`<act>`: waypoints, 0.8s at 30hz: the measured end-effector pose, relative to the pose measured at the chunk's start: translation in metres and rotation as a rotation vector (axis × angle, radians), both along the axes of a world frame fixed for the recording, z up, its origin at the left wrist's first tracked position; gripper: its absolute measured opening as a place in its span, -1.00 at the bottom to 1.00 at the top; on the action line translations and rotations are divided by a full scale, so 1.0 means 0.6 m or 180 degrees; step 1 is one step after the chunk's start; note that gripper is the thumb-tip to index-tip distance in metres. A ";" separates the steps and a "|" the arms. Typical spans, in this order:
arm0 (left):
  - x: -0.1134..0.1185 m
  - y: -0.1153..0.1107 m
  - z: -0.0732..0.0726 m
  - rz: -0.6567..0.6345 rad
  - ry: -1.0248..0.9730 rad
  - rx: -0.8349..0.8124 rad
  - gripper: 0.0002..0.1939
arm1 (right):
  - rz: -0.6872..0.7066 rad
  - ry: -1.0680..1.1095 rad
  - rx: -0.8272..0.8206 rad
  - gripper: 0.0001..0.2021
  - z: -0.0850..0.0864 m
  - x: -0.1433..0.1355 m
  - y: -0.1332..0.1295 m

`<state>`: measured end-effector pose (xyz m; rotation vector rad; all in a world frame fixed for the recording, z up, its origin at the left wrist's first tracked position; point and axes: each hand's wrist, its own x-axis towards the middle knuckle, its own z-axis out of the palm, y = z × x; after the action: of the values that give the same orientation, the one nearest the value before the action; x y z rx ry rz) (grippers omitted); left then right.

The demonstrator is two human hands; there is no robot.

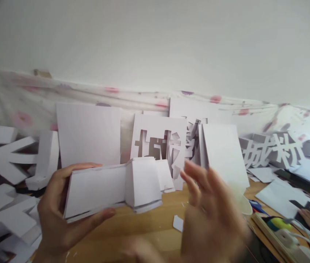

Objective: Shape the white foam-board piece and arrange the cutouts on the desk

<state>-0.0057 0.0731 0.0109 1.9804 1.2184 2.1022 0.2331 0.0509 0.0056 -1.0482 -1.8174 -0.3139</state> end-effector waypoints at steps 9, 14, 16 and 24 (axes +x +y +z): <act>-0.009 -0.005 0.001 -0.0329 0.0143 -0.0170 -0.34 | -0.0009 -0.0130 -0.0275 -0.28 0.036 -0.072 0.032; -0.005 0.002 -0.001 -0.0368 0.0124 -0.0219 -0.30 | 0.0327 0.0264 -0.0529 -0.16 0.036 -0.072 0.029; -0.003 0.009 -0.003 -0.0395 0.0163 -0.0295 -0.32 | 0.0370 0.0302 -0.0619 -0.15 0.035 -0.073 0.035; -0.011 0.020 -0.001 -0.0562 0.0378 -0.0666 -0.36 | 0.0557 0.0511 -0.0366 -0.41 0.028 -0.066 0.064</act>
<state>-0.0122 0.0851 0.0105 2.0579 1.1758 1.7240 0.1935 0.0894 0.0222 -0.9563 -1.7833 -0.0193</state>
